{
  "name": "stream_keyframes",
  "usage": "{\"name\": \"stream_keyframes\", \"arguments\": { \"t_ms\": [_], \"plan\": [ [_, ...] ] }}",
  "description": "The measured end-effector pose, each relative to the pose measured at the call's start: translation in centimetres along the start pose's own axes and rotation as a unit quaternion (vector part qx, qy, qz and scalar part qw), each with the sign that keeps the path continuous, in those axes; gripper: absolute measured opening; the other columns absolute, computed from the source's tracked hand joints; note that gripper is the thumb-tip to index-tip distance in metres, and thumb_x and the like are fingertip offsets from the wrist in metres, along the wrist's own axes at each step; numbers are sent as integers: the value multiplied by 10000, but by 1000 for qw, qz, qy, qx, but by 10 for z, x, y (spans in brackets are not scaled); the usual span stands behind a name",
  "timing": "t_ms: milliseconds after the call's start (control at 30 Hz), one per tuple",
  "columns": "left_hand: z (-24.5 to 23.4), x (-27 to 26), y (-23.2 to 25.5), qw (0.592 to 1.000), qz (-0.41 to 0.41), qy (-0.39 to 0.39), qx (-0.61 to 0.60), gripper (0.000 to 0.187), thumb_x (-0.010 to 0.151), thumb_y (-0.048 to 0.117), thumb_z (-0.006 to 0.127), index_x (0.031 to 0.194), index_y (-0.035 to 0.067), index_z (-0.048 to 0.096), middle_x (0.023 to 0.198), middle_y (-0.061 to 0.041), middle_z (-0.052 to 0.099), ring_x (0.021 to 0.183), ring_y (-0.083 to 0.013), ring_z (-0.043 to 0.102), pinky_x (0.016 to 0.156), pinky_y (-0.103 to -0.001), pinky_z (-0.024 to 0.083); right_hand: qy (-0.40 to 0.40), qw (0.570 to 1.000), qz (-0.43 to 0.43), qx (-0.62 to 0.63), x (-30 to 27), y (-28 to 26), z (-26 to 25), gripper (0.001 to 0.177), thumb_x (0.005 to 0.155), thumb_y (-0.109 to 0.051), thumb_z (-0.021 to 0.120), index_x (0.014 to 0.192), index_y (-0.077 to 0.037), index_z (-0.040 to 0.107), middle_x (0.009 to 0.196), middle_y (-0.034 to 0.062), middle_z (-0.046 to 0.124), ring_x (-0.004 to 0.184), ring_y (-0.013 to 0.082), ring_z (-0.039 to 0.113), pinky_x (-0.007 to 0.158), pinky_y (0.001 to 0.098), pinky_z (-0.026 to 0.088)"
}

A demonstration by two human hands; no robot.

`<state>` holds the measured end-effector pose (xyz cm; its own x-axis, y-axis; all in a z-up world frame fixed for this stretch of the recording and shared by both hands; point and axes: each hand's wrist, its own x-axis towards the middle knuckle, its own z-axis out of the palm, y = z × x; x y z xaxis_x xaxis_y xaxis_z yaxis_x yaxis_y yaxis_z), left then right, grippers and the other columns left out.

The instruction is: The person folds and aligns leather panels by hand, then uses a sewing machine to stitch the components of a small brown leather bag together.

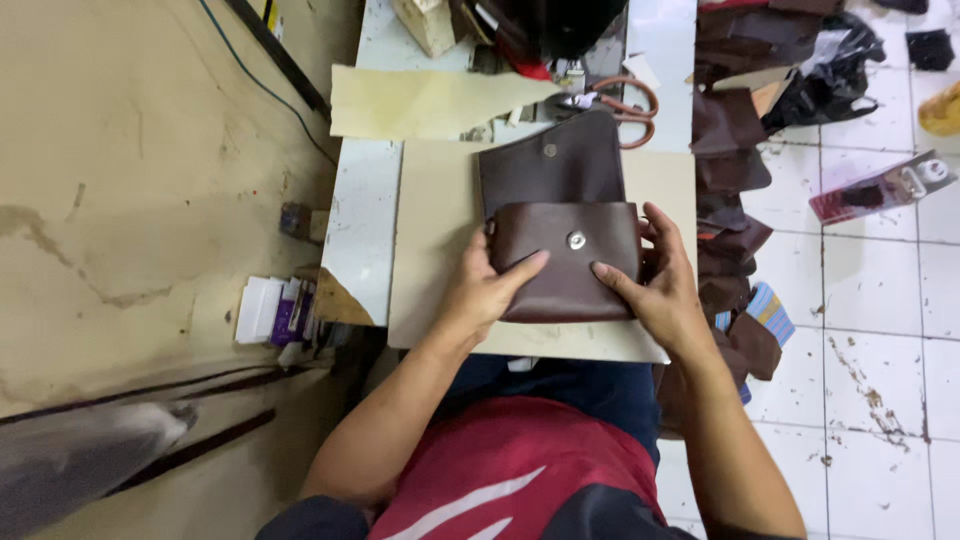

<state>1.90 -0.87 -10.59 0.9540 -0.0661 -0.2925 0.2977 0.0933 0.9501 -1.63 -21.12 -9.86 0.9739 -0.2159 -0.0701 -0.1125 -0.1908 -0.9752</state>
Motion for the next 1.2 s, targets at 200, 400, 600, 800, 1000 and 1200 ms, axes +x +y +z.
{"name": "stream_keyframes", "arguments": {
  "t_ms": [200,400,600,800,1000,1200],
  "plan": [
    [-63,40,-54,984,104,-136,-54,798,683,96,983,1352,0,559,1304,-242,664,1263,-331,594,1114,-494,464,-23,960,-62,271,14,39,-9,821,844,21,741,1565,-72,361,1323,109,600,1178,187,633,1006,358,552],
    [-35,33,6,986,107,-78,-98,244,881,135,849,1072,80,708,991,-76,778,940,-146,718,821,-321,624,36,970,-47,234,26,39,-4,330,905,-31,770,1218,-2,673,1016,136,743,910,201,728,849,380,621],
    [-33,44,-6,979,108,-118,-122,249,903,178,830,1110,95,719,940,-52,739,873,-146,690,776,-320,613,35,951,-10,306,24,59,-4,269,914,-54,749,1174,-34,683,967,133,744,867,252,762,776,400,636],
    [-27,39,-27,980,94,-152,-83,334,984,162,722,1312,118,677,1122,-80,744,1011,-174,679,890,-377,608,83,948,46,305,6,70,-13,499,902,-143,772,1381,-110,635,1074,129,732,872,259,747,726,398,650],
    [-29,28,-7,980,38,-196,-6,681,1005,212,617,1594,112,290,1221,-95,690,1012,-138,719,813,-270,648,170,970,18,173,-45,64,-50,405,913,-164,776,1311,-130,705,1202,96,727,1132,194,649,1020,426,530],
    [-49,28,-10,976,95,-78,178,411,974,180,642,1357,52,566,1092,-142,757,1006,-215,750,853,-298,627,427,866,-35,258,-98,90,-163,400,983,-166,680,1371,-171,581,1350,30,669,1226,176,663,1119,320,566]
  ]
}}
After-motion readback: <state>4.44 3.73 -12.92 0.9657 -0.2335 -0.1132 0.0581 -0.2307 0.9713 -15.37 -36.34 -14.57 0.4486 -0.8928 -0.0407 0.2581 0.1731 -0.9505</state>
